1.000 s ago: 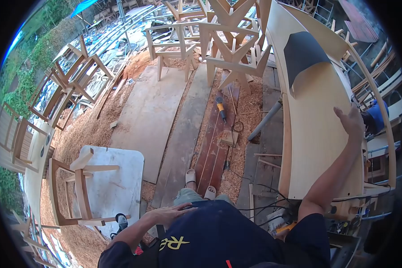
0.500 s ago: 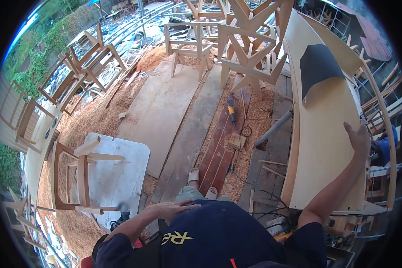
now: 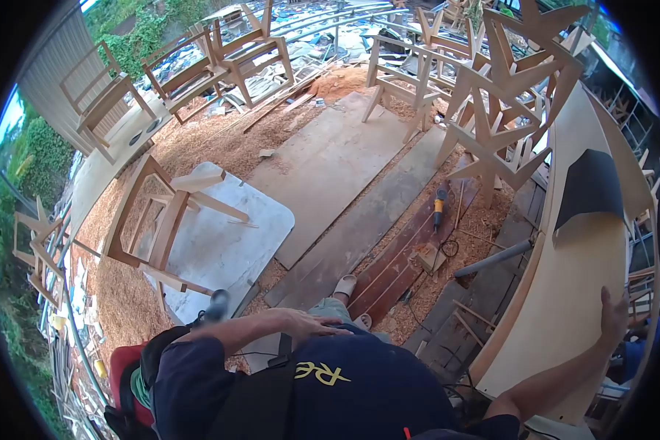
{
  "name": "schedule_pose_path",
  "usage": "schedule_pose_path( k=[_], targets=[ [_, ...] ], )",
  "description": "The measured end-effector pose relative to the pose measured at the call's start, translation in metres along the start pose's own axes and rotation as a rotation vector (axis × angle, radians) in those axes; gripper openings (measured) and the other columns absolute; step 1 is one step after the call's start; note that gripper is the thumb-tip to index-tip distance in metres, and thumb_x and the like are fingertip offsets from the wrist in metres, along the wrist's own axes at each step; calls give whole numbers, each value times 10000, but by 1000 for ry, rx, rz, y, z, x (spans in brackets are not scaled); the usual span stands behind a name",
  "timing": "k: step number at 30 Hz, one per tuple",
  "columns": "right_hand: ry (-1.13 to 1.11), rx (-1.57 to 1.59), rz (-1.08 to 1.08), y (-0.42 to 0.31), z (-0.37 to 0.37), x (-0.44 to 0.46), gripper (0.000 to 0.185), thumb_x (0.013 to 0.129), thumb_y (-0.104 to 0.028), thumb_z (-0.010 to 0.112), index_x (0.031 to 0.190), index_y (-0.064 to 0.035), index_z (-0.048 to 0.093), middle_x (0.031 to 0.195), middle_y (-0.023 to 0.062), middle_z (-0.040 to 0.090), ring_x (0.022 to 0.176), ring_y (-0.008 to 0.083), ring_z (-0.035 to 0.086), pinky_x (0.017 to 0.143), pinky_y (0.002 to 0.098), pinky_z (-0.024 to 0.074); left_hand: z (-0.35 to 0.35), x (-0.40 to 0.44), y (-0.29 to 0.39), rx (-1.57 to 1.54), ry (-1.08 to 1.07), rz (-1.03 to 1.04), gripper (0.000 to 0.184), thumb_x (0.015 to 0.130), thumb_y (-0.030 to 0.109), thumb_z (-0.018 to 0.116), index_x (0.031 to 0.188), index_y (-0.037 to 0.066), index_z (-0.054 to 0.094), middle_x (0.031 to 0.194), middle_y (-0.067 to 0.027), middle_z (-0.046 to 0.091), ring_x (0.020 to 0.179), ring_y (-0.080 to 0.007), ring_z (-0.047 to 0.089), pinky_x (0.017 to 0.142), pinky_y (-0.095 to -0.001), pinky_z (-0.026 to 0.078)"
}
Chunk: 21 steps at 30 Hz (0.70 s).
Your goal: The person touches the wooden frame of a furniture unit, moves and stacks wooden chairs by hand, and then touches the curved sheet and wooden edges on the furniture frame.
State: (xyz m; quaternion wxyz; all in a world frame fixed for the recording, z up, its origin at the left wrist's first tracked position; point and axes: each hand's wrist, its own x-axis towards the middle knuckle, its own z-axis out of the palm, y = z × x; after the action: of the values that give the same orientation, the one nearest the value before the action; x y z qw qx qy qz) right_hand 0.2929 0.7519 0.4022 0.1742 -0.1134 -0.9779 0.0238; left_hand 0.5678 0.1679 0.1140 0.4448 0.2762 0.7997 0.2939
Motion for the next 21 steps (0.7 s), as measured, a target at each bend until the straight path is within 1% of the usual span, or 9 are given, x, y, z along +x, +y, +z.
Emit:
schedule_pose_path(
  k=[2,6,9,12,18,21],
  targets=[
    [7,11,-11,16,10,8,733,890,-461,649,1386,43,455,1313,273,570,1255,410,528,1035,435,395,0,-3,5,-7,15,-33,1379,531,138,904,1572,369,31,1618,-148,141,1461,-399,253,1177,-498,299],
    [16,40,-22,24,15,13,739,894,-467,646,1391,42,448,1328,278,556,1254,415,526,1037,440,394,-2,-6,10,-36,16,-53,1394,520,146,913,1564,407,27,1630,-147,108,1471,-399,230,1164,-541,305],
    [-19,-12,30,15,10,10,740,895,-467,646,1398,37,443,1336,281,547,1256,419,521,1033,444,397,-8,-8,13,-19,12,-12,1406,515,158,921,1562,417,19,1633,-148,97,1468,-406,232,1161,-548,304],
    [-16,-113,23,21,15,13,783,905,-525,604,1441,2,387,1360,251,537,1264,405,517,1045,458,389,-9,-8,16,-33,3,-33,1416,510,168,928,1561,420,14,1634,-147,94,1471,-407,223,1166,-546,297],
    [7,-157,34,17,12,11,722,909,-540,589,1400,-31,442,1312,239,579,1217,425,547,1011,485,413,-1,-2,6,-2,3,-36,1451,479,159,944,1562,420,13,1635,-144,94,1471,-407,221,1170,-537,294],
    [-42,-153,51,16,10,12,741,915,-547,582,1408,-16,433,1318,249,572,1222,422,545,1017,483,410,0,-2,4,-30,17,-9,1466,462,152,949,1562,422,17,1635,-141,94,1471,-408,219,1173,-531,290]
  ],
)
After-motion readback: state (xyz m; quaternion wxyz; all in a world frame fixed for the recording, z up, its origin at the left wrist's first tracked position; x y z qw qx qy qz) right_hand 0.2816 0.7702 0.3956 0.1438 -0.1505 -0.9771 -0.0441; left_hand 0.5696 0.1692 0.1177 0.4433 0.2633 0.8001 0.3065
